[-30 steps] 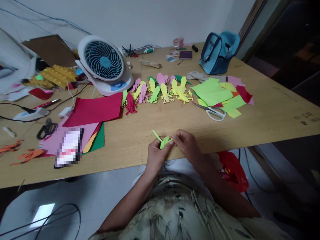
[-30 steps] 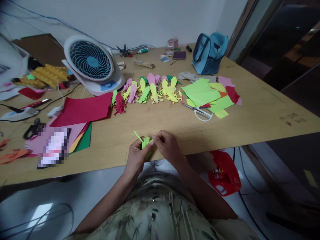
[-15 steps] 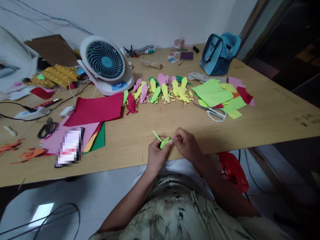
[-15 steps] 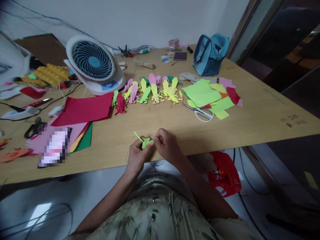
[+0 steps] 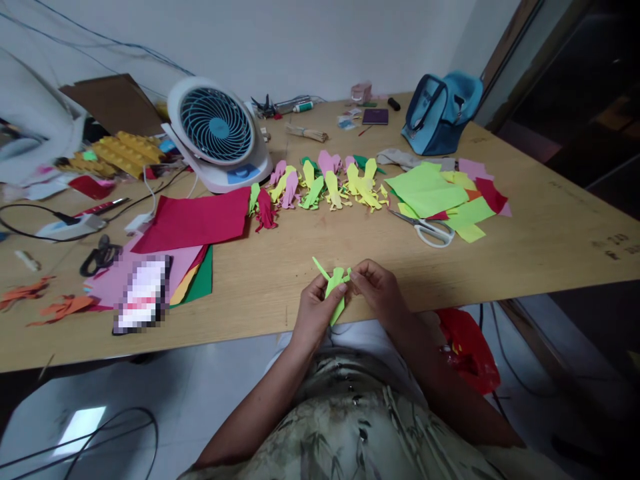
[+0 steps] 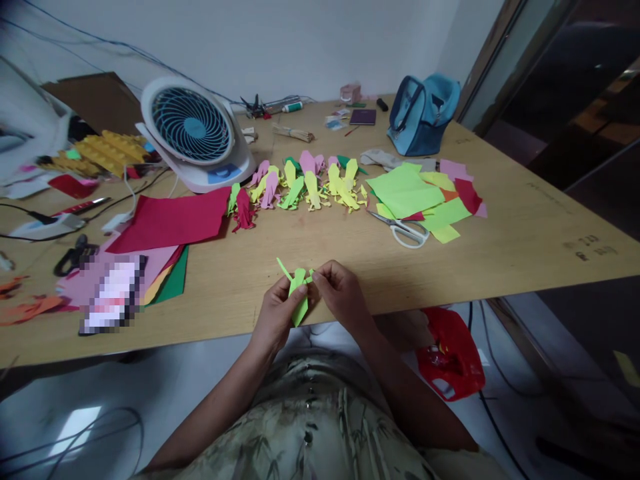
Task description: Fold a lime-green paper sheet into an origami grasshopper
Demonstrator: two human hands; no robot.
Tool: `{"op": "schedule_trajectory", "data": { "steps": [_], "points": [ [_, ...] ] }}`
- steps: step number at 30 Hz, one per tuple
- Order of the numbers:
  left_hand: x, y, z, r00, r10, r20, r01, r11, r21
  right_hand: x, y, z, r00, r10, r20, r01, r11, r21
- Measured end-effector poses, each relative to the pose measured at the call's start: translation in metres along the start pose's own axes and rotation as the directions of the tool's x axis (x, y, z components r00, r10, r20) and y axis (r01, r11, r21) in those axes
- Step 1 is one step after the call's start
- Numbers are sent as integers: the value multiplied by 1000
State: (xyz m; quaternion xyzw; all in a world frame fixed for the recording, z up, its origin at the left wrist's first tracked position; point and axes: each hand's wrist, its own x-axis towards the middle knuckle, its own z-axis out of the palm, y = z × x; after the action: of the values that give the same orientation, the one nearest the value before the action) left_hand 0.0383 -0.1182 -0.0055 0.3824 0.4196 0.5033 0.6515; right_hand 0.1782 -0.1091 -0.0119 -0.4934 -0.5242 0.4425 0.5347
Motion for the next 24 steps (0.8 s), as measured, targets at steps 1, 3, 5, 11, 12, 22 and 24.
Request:
{"op": "schedule_trajectory", "data": {
  "steps": [1, 3, 5, 11, 12, 22, 24],
  "points": [
    [-1, 1, -2, 1000, -10, 3, 10, 1000, 6, 0, -1, 0, 1000, 2, -18, -2, 1000, 0],
    [-1, 2, -6, 1000, -26, -6, 26, 1000, 10, 1, -3, 0, 1000, 1, -30, -1, 1000, 18],
    [0, 2, -7, 1000, -19, -17, 18, 1000, -5, -1, -3, 2, 1000, -6, -12, 6, 999, 50],
    [2, -1, -3, 998, 10, -56, -19, 987, -162, -15, -3, 16, 999, 28, 28, -30, 997, 76],
    [2, -2, -3, 998, 5, -56, -15, 984, -176, -16, -4, 18, 999, 36, 31, -39, 995, 92],
    [3, 6, -6, 996, 54, -72, -61, 993, -101, -19, 2, 19, 997, -13, -80, 12, 1000, -21],
    [4, 6, -6, 996, 41, -75, -50, 992, -114, -20, 2, 19, 997, -25, -78, 23, 999, -28]
  ]
}}
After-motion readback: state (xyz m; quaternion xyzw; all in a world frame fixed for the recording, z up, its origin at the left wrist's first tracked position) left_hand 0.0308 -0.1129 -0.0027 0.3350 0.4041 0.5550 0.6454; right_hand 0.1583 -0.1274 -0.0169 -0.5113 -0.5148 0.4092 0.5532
